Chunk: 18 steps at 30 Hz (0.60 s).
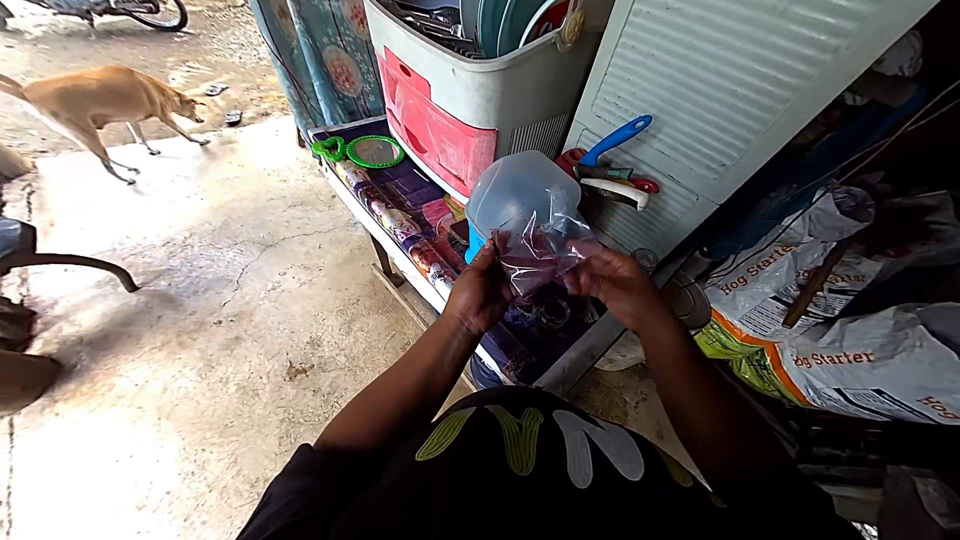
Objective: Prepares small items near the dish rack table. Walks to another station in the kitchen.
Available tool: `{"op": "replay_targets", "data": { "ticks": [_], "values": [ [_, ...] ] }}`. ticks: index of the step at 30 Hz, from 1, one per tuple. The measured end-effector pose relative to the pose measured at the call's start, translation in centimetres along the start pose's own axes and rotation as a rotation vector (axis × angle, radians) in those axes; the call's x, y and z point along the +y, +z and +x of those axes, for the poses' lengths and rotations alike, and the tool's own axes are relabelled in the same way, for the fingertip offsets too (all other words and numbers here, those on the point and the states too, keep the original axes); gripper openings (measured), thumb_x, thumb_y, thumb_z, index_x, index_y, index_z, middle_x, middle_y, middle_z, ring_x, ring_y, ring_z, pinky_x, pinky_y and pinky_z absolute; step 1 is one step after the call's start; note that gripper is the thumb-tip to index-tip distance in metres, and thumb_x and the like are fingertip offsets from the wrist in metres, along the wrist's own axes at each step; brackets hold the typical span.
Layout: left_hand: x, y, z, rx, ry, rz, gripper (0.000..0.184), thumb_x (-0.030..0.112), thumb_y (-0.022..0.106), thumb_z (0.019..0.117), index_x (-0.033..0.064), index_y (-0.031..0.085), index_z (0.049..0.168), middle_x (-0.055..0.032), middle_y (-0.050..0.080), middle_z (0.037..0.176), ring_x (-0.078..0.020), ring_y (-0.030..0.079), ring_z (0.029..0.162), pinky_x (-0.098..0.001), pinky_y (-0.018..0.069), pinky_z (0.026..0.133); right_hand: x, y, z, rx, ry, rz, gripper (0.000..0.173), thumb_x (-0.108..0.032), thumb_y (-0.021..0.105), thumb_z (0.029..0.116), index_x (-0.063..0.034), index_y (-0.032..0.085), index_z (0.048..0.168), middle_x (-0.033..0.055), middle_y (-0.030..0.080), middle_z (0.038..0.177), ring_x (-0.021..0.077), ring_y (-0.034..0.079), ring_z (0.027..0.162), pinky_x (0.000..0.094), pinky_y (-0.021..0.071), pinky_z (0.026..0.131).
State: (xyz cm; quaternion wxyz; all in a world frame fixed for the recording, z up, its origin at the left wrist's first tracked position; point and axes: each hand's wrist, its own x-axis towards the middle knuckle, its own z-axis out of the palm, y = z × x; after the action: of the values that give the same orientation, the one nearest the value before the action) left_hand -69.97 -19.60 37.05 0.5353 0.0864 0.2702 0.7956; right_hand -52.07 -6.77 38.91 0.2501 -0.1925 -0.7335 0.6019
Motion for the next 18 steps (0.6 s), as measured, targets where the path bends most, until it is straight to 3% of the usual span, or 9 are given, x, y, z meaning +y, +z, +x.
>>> {"op": "replay_targets", "data": {
  "ticks": [1, 3, 6, 12, 14, 18],
  "values": [
    [-0.1, 0.2, 0.0, 0.011, 0.017, -0.012, 0.036, 0.035, 0.028, 0.1132, 0.0137, 0.052, 0.13, -0.0083, 0.068, 0.11, -0.0212, 0.07, 0.099, -0.0394, 0.059, 0.088, 0.8, 0.7, -0.5, -0.005, -0.013, 0.013, 0.048, -0.014, 0.072, 0.0878, -0.006, 0.06, 0.133, 0.0004, 0.071, 0.108, 0.0087, 0.068, 0.086, 0.0297, 0.0602, 0.08],
    [-0.6, 0.6, 0.0, 0.0, 0.063, 0.052, 0.031, 0.031, 0.03, 0.1132, 0.0137, 0.052, 0.127, -0.0058, 0.068, 0.107, -0.018, 0.069, 0.096, -0.0367, 0.0587, 0.085, 2.1, 2.7, -1.1, 0.085, -0.09, 0.066, 0.034, -0.001, 0.068, 0.0897, -0.0021, 0.066, 0.123, -0.0001, 0.072, 0.099, 0.0075, 0.069, 0.081, 0.0286, 0.0607, 0.08],
    [-2.0, 1.3, -0.6, -0.04, 0.156, 0.24, 0.022, 0.021, 0.038, 0.1117, 0.0108, 0.057, 0.116, -0.004, 0.068, 0.105, -0.0152, 0.069, 0.094, -0.0357, 0.0585, 0.086, 2.1, 4.8, -1.0, 0.305, -0.177, 0.144, 0.016, 0.004, 0.064, 0.0941, -0.0072, 0.073, 0.101, -0.0043, 0.074, 0.083, 0.0058, 0.07, 0.071, 0.027, 0.062, 0.074],
    [-3.9, 1.0, -1.4, -0.018, 0.346, 0.469, 0.015, 0.008, 0.058, 0.1029, 0.0051, 0.071, 0.11, -0.0015, 0.073, 0.092, -0.0075, 0.068, 0.077, -0.0258, 0.059, 0.074, 1.2, 5.9, -0.5, 0.35, -0.317, 0.066, 0.013, 0.002, 0.072, 0.09, -0.0065, 0.075, 0.099, -0.0045, 0.074, 0.085, 0.0029, 0.068, 0.072, 0.0227, 0.0604, 0.07],
    [-4.3, 0.7, -1.7, -0.017, 0.444, 0.545, 0.014, 0.007, 0.061, 0.1014, 0.0059, 0.072, 0.108, 0.001, 0.073, 0.092, -0.0056, 0.068, 0.078, -0.025, 0.0587, 0.074, 1.3, 6.3, -0.3, 0.364, -0.336, 0.049, 0.012, 0.001, 0.074, 0.089, -0.0057, 0.075, 0.099, -0.0038, 0.074, 0.091, 0.0026, 0.069, 0.081, 0.0235, 0.0606, 0.077],
    [-4.6, 0.3, -1.5, -0.042, 0.659, 0.715, 0.013, 0.003, 0.063, 0.0987, 0.0022, 0.073, 0.107, 0.0027, 0.074, 0.095, -0.0009, 0.068, 0.08, -0.0212, 0.0578, 0.076, 1.6, 7.0, 0.1, 0.4, -0.351, 0.085, 0.013, 0.004, 0.073, 0.0876, -0.006, 0.072, 0.096, -0.0043, 0.073, 0.091, 0.0019, 0.069, 0.083, 0.0228, 0.06, 0.079]
  ]
}}
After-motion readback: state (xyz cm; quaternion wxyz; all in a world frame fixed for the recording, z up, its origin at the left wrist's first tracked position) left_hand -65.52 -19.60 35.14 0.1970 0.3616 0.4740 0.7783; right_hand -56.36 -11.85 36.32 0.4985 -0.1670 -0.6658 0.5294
